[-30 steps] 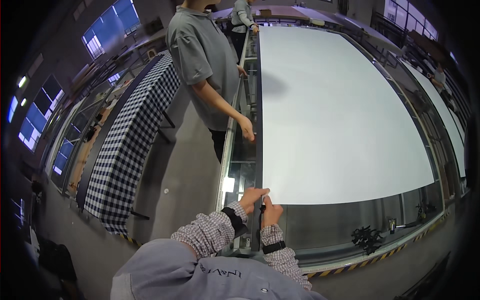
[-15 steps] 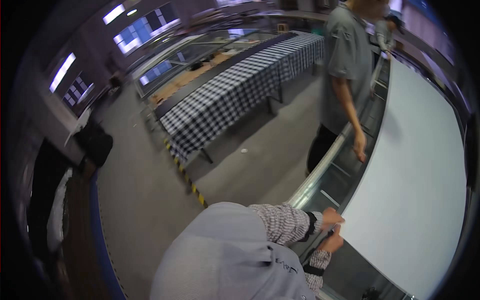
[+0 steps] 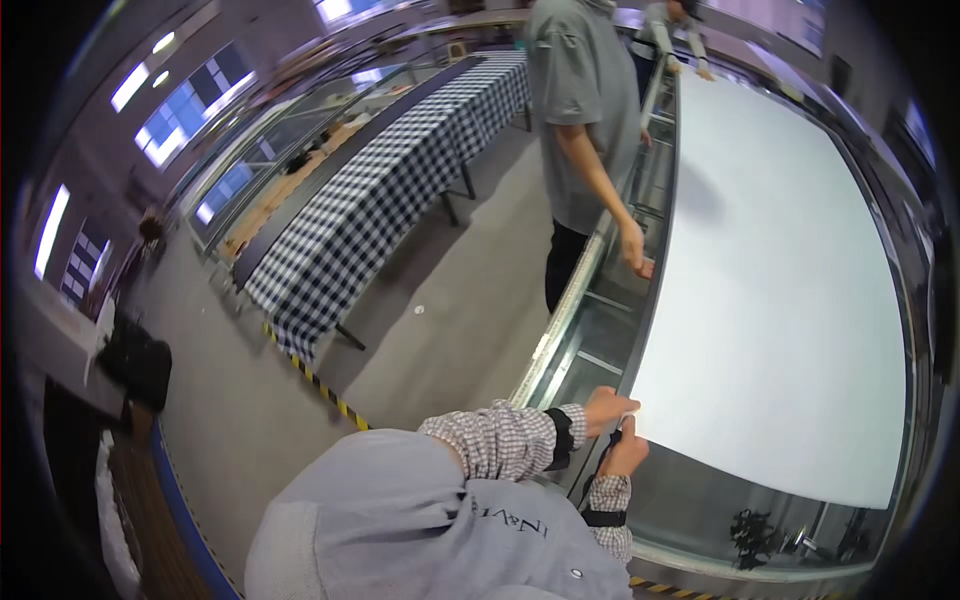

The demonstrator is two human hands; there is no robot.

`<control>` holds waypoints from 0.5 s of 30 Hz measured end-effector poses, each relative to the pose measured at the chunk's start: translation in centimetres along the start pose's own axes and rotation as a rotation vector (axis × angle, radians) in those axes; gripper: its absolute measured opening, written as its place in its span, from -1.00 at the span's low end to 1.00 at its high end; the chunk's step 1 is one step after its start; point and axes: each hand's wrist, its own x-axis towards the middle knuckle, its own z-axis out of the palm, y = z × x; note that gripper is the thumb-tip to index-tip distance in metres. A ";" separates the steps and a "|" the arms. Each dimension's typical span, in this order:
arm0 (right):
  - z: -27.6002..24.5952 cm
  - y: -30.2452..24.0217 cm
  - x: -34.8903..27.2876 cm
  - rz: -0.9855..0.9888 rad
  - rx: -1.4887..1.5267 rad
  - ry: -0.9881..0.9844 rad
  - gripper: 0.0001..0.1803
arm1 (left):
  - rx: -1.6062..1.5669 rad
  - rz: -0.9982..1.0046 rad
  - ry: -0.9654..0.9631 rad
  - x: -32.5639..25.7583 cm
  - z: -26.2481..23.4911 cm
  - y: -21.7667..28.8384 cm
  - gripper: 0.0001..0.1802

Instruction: The person uses a handheld stapler to secure a white sheet to a glass frame. They then apply a black strip along the edge of the sheet, smoothing it down with their fingers. A coworker assists by holding the strip and smoothing it on the opposite side.

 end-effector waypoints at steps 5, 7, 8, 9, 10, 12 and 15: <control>-0.7 -1.1 0.2 0.065 0.150 0.027 -0.80 | 0.008 -0.056 -0.048 -0.2 1.5 1.0 -0.62; -0.6 -1.5 -0.1 0.037 0.174 0.032 -0.76 | 0.007 -0.074 -0.026 -1.6 1.8 2.2 -0.60; -0.3 -1.7 -0.3 0.027 0.184 0.028 -0.74 | 0.014 -0.066 0.016 -1.0 1.5 1.6 -0.61; 0.0 -1.9 -0.5 0.026 0.189 0.032 -0.74 | 0.031 -0.067 0.026 -0.7 1.1 1.2 -0.60; 0.1 -2.2 -0.8 0.022 0.191 0.043 -0.74 | 0.046 -0.071 0.029 -1.1 1.2 1.6 -0.59; -0.8 -1.4 -0.8 0.026 0.079 0.020 -0.76 | 0.109 -0.112 0.088 -2.2 1.6 2.1 -0.60; -0.4 -1.7 -0.5 -0.042 0.101 0.067 -0.76 | -0.012 -0.054 -0.100 -3.2 2.1 3.0 -0.64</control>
